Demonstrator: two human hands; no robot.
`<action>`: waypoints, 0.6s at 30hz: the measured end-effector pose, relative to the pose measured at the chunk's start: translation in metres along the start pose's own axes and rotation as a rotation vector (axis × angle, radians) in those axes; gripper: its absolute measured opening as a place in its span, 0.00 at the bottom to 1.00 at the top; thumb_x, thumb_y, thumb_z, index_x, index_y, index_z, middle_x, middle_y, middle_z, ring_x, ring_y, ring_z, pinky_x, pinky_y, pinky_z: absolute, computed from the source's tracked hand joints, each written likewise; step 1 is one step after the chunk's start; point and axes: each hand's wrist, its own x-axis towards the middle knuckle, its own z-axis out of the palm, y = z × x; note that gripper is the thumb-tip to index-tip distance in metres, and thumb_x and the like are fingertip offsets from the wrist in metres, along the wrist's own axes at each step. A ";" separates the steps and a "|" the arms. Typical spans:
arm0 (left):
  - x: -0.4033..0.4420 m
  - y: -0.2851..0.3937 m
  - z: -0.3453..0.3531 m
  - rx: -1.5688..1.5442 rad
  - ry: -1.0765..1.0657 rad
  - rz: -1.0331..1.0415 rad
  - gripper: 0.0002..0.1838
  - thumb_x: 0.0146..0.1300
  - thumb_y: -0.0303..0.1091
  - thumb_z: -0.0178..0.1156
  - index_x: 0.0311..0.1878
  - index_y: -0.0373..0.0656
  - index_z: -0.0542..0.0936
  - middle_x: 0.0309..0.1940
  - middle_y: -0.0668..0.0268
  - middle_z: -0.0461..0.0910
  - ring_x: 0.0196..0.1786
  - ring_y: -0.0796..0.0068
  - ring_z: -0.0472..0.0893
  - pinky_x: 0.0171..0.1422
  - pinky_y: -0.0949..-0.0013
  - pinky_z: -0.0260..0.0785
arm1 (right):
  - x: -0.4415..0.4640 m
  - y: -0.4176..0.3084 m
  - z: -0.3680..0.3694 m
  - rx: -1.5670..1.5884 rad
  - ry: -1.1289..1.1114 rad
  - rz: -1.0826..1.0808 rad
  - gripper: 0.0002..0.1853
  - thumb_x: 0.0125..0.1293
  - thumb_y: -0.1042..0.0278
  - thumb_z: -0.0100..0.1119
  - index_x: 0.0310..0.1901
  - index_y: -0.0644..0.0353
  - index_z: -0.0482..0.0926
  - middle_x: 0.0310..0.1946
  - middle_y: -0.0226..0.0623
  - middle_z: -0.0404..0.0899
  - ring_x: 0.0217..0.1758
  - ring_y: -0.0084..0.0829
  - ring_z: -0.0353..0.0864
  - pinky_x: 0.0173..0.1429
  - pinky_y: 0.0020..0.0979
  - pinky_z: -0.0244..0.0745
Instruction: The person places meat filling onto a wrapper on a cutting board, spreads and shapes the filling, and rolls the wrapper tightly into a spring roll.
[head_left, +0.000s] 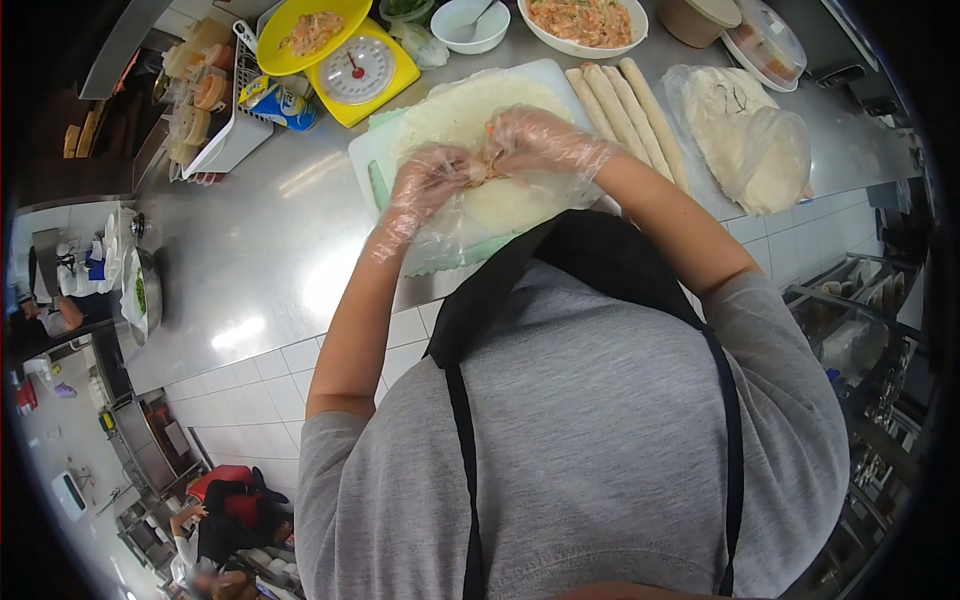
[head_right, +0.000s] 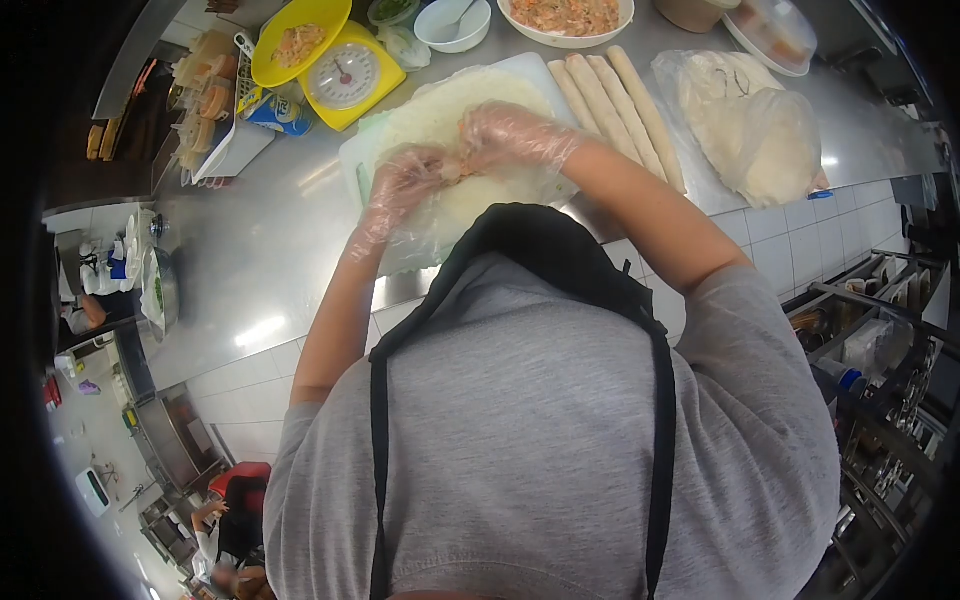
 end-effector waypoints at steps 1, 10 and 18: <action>-0.002 0.004 -0.001 0.001 -0.002 0.003 0.19 0.46 0.29 0.71 0.44 0.40 0.80 0.37 0.60 0.80 0.42 0.67 0.79 0.50 0.66 0.70 | -0.006 -0.018 -0.007 -0.270 -0.046 -0.150 0.18 0.48 0.65 0.70 0.39 0.60 0.76 0.38 0.38 0.73 0.47 0.40 0.73 0.56 0.38 0.68; 0.010 0.008 0.027 0.239 0.055 0.199 0.36 0.41 0.30 0.73 0.58 0.34 0.73 0.47 0.56 0.80 0.47 0.63 0.79 0.56 0.66 0.68 | -0.017 0.011 -0.016 -0.767 0.066 -0.213 0.25 0.45 0.59 0.71 0.46 0.59 0.78 0.42 0.43 0.74 0.46 0.43 0.73 0.53 0.39 0.68; 0.014 0.015 0.020 0.112 0.020 0.098 0.29 0.47 0.30 0.70 0.56 0.41 0.77 0.47 0.59 0.80 0.49 0.64 0.78 0.59 0.67 0.66 | -0.023 -0.034 -0.034 -0.605 -0.113 -0.126 0.25 0.49 0.67 0.70 0.51 0.59 0.77 0.44 0.39 0.75 0.51 0.39 0.73 0.59 0.34 0.67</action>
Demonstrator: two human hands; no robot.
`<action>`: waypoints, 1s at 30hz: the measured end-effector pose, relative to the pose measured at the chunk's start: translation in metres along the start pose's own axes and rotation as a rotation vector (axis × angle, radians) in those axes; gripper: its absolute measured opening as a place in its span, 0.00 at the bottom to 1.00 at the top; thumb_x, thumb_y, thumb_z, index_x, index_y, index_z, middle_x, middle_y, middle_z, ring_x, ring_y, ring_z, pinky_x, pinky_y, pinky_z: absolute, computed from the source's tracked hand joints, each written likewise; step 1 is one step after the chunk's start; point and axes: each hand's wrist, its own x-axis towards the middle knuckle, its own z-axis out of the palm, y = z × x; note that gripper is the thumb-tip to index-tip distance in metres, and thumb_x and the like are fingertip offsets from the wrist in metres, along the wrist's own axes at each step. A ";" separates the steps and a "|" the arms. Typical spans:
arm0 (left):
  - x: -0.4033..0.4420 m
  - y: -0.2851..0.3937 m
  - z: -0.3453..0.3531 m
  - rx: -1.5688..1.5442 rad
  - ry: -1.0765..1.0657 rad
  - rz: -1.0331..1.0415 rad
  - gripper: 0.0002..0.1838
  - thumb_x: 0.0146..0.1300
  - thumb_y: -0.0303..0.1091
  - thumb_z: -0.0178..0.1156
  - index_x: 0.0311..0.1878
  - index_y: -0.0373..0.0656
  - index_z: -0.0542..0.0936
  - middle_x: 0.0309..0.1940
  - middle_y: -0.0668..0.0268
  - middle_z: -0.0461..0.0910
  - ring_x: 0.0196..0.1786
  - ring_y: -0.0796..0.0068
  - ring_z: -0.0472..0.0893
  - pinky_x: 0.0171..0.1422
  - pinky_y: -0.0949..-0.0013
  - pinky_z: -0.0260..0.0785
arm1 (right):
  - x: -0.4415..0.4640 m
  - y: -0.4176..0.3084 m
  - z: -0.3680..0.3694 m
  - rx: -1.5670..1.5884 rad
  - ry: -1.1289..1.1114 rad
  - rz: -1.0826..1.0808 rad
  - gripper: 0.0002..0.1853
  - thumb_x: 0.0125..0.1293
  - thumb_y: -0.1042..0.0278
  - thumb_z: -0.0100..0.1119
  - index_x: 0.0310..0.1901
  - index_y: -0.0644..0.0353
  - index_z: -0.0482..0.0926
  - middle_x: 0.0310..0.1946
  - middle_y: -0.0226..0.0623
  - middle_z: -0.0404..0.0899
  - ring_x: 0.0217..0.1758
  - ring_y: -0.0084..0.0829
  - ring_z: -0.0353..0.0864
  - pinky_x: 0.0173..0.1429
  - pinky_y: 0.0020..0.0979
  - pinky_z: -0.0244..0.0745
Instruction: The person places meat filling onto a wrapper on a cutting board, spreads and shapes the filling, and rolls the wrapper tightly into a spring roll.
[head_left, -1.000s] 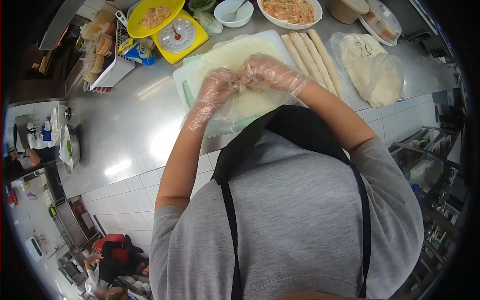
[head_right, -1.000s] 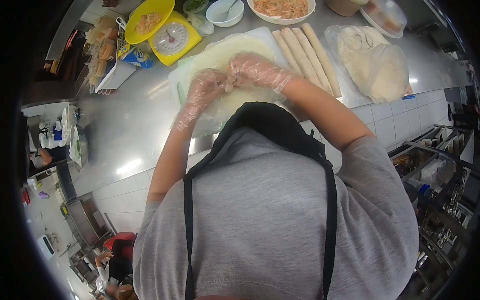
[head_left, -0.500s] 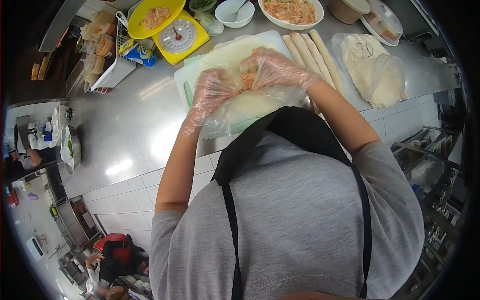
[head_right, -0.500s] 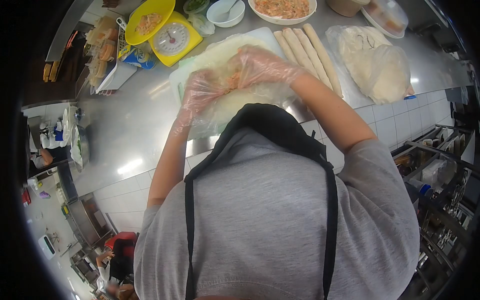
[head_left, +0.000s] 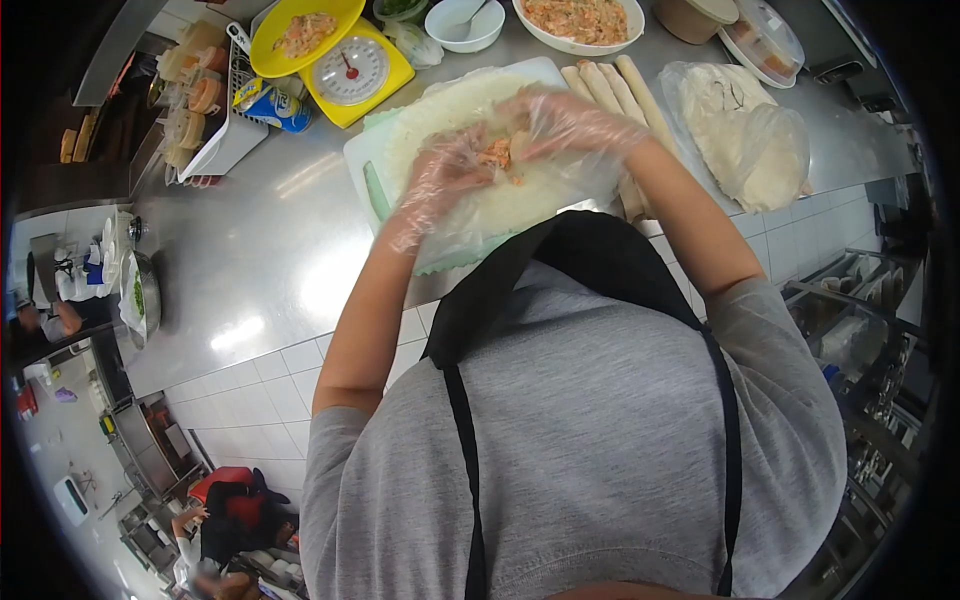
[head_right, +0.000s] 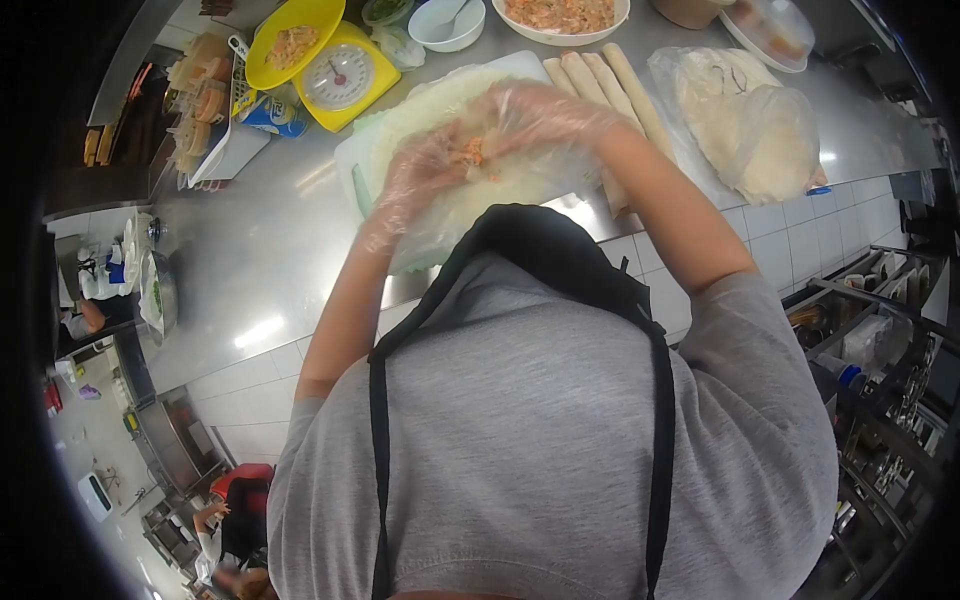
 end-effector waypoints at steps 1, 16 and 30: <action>0.000 0.007 -0.004 -0.001 -0.001 0.003 0.29 0.47 0.30 0.70 0.56 0.41 0.77 0.47 0.59 0.80 0.49 0.64 0.78 0.59 0.67 0.66 | -0.006 0.003 -0.006 0.248 0.140 0.048 0.23 0.50 0.67 0.70 0.50 0.59 0.77 0.45 0.39 0.75 0.52 0.37 0.74 0.60 0.32 0.67; 0.024 0.013 0.007 -0.142 -0.087 0.014 0.22 0.49 0.31 0.70 0.50 0.39 0.80 0.45 0.57 0.81 0.46 0.66 0.80 0.55 0.68 0.70 | -0.014 0.035 -0.014 0.166 0.189 0.031 0.08 0.55 0.70 0.64 0.35 0.61 0.78 0.34 0.37 0.76 0.42 0.36 0.75 0.52 0.34 0.69; 0.033 0.034 0.041 0.285 -0.060 0.044 0.37 0.46 0.37 0.70 0.62 0.43 0.70 0.38 0.53 0.80 0.48 0.56 0.77 0.54 0.59 0.67 | -0.014 0.037 0.013 -0.058 0.103 0.038 0.32 0.47 0.70 0.69 0.58 0.53 0.73 0.50 0.43 0.72 0.58 0.43 0.70 0.66 0.36 0.63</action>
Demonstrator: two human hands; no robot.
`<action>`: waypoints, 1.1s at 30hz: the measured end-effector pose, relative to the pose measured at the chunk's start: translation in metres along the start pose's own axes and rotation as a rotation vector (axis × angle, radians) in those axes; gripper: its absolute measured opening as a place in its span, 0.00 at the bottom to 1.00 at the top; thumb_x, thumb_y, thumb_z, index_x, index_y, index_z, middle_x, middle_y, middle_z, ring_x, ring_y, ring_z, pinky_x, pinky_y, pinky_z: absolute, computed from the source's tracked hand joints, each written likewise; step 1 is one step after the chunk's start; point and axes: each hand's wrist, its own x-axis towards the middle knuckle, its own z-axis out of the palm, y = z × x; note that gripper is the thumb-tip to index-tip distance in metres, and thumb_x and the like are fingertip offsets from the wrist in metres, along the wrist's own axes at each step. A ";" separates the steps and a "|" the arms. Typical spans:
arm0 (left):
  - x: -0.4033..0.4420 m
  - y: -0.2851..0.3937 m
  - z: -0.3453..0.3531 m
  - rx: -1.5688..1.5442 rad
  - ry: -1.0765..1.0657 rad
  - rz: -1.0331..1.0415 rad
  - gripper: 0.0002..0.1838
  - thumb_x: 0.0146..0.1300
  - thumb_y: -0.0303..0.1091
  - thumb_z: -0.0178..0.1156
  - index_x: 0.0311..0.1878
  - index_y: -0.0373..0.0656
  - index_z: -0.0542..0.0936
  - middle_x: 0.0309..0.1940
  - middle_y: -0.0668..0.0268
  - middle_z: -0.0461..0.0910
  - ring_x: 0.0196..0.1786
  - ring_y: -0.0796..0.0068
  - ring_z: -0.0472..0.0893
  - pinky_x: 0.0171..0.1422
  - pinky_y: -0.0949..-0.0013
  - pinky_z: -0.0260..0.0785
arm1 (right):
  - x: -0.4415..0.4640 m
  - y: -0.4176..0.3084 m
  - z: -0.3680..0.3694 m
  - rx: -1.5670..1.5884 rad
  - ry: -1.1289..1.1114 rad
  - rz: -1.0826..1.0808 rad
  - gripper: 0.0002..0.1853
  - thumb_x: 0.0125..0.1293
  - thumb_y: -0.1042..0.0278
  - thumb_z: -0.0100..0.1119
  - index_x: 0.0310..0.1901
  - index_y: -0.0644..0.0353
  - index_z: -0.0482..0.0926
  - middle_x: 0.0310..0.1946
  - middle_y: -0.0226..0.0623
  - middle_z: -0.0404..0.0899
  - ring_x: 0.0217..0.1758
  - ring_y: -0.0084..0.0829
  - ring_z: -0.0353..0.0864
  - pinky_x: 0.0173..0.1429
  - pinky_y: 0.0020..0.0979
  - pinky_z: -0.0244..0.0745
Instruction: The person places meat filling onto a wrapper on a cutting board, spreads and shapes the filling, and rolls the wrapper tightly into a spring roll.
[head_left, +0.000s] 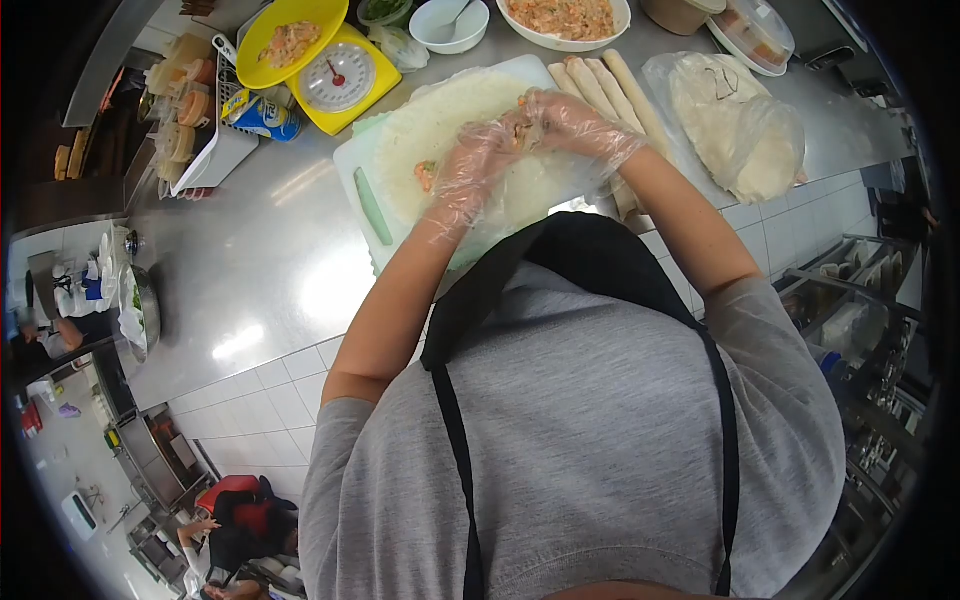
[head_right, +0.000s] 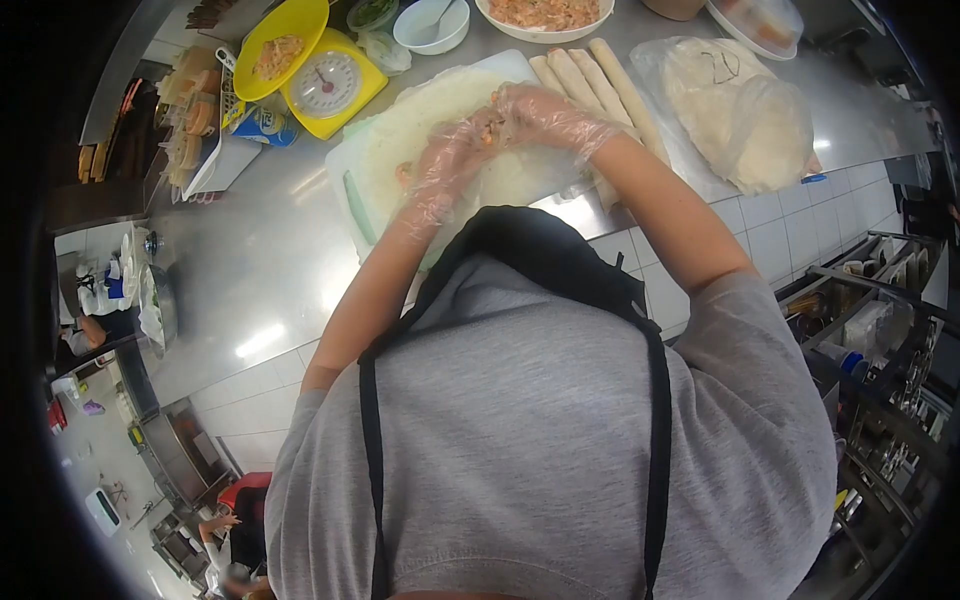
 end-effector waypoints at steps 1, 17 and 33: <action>-0.001 -0.003 0.001 0.000 0.001 0.002 0.37 0.46 0.37 0.70 0.62 0.43 0.70 0.38 0.53 0.80 0.48 0.56 0.77 0.54 0.59 0.67 | 0.000 -0.005 -0.006 0.033 -0.035 0.014 0.30 0.48 0.67 0.69 0.56 0.55 0.74 0.50 0.42 0.73 0.57 0.41 0.71 0.64 0.35 0.64; 0.004 -0.021 0.000 -0.108 0.050 0.107 0.15 0.47 0.38 0.71 0.37 0.42 0.84 0.36 0.58 0.80 0.42 0.60 0.78 0.49 0.62 0.69 | 0.001 -0.009 -0.015 0.011 0.032 0.063 0.08 0.55 0.66 0.65 0.34 0.60 0.79 0.34 0.34 0.74 0.43 0.32 0.75 0.53 0.31 0.69; 0.000 -0.001 0.004 0.102 0.001 -0.058 0.37 0.52 0.38 0.67 0.65 0.40 0.66 0.48 0.52 0.79 0.52 0.55 0.77 0.57 0.60 0.67 | -0.006 -0.020 -0.003 -0.054 -0.001 0.174 0.22 0.47 0.65 0.68 0.46 0.60 0.77 0.46 0.42 0.73 0.54 0.44 0.72 0.61 0.38 0.66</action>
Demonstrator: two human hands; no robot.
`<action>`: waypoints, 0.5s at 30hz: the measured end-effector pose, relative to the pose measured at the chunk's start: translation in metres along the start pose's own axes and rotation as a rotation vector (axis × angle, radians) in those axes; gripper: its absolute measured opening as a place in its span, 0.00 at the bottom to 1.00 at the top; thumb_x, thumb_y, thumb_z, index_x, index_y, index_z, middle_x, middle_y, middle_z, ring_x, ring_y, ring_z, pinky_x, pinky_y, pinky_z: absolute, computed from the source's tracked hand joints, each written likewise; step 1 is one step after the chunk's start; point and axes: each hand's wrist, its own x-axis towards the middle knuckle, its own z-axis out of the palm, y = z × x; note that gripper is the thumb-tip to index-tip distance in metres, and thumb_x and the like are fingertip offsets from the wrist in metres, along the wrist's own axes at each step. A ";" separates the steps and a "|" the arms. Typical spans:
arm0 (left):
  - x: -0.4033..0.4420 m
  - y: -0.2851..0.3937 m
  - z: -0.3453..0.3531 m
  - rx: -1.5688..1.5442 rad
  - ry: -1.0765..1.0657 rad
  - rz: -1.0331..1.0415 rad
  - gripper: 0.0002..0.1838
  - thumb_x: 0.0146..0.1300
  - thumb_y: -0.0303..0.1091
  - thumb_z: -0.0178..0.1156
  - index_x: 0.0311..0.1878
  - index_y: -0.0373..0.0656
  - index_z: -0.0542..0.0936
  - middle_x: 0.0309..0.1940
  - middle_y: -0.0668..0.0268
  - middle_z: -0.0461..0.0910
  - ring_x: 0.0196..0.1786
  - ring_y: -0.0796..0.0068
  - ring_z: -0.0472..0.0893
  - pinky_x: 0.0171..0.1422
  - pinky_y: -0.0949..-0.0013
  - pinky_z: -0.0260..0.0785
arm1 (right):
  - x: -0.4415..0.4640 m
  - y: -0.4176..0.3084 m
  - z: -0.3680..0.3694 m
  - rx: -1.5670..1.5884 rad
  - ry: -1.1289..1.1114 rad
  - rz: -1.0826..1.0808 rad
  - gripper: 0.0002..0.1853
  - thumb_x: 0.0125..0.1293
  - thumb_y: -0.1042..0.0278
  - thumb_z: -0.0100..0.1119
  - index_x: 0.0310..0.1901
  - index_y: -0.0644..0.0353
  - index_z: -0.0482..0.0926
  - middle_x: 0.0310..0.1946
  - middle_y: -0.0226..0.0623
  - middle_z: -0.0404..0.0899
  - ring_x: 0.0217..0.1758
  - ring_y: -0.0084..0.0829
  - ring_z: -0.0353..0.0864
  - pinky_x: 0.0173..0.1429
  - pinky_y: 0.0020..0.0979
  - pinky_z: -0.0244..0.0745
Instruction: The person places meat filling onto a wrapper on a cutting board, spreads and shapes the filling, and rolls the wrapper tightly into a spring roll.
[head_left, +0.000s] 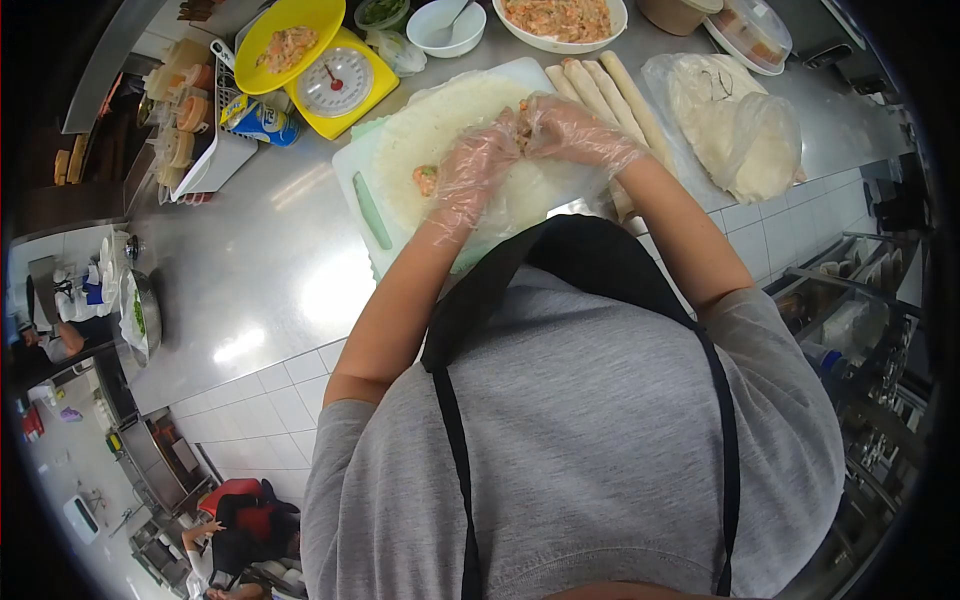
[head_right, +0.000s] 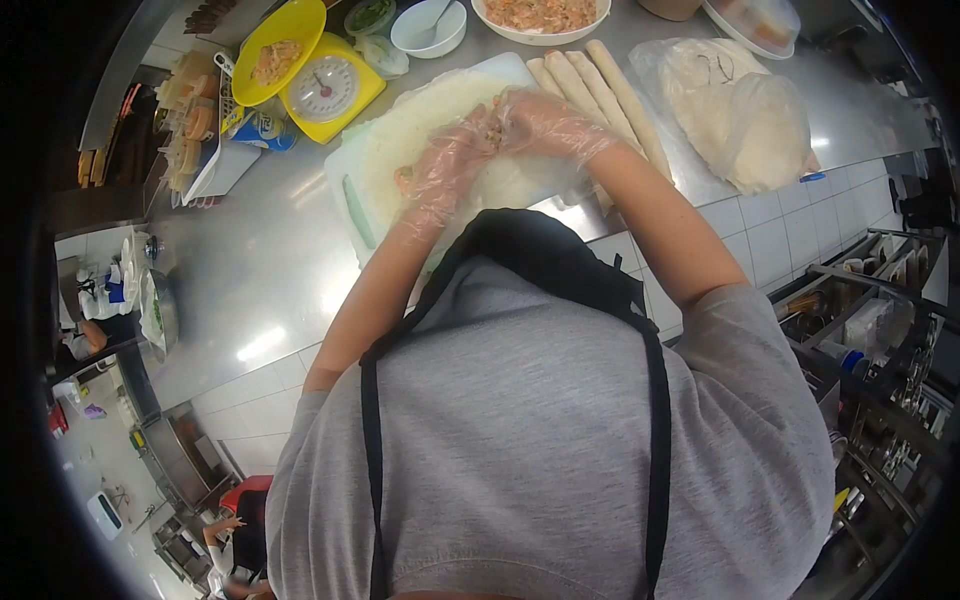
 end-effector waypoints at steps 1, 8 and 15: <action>-0.002 0.001 -0.005 -0.001 0.001 0.001 0.37 0.52 0.38 0.67 0.65 0.40 0.66 0.48 0.52 0.79 0.52 0.55 0.77 0.57 0.60 0.67 | -0.001 -0.002 0.000 -0.002 0.000 0.001 0.22 0.47 0.65 0.68 0.46 0.60 0.77 0.46 0.42 0.73 0.54 0.44 0.72 0.61 0.38 0.66; -0.017 -0.013 -0.023 0.049 -0.062 -0.016 0.33 0.50 0.35 0.68 0.62 0.47 0.72 0.41 0.57 0.81 0.46 0.60 0.79 0.53 0.62 0.70 | 0.000 -0.009 -0.002 -0.054 -0.021 -0.017 0.27 0.44 0.66 0.69 0.50 0.57 0.76 0.48 0.43 0.72 0.56 0.43 0.70 0.63 0.38 0.65; -0.034 -0.060 -0.011 -0.129 0.102 0.150 0.31 0.53 0.32 0.68 0.62 0.47 0.72 0.44 0.62 0.81 0.44 0.69 0.79 0.52 0.67 0.70 | 0.000 -0.012 -0.002 -0.022 0.086 -0.130 0.18 0.39 0.71 0.65 0.38 0.61 0.79 0.37 0.44 0.76 0.48 0.44 0.74 0.53 0.38 0.70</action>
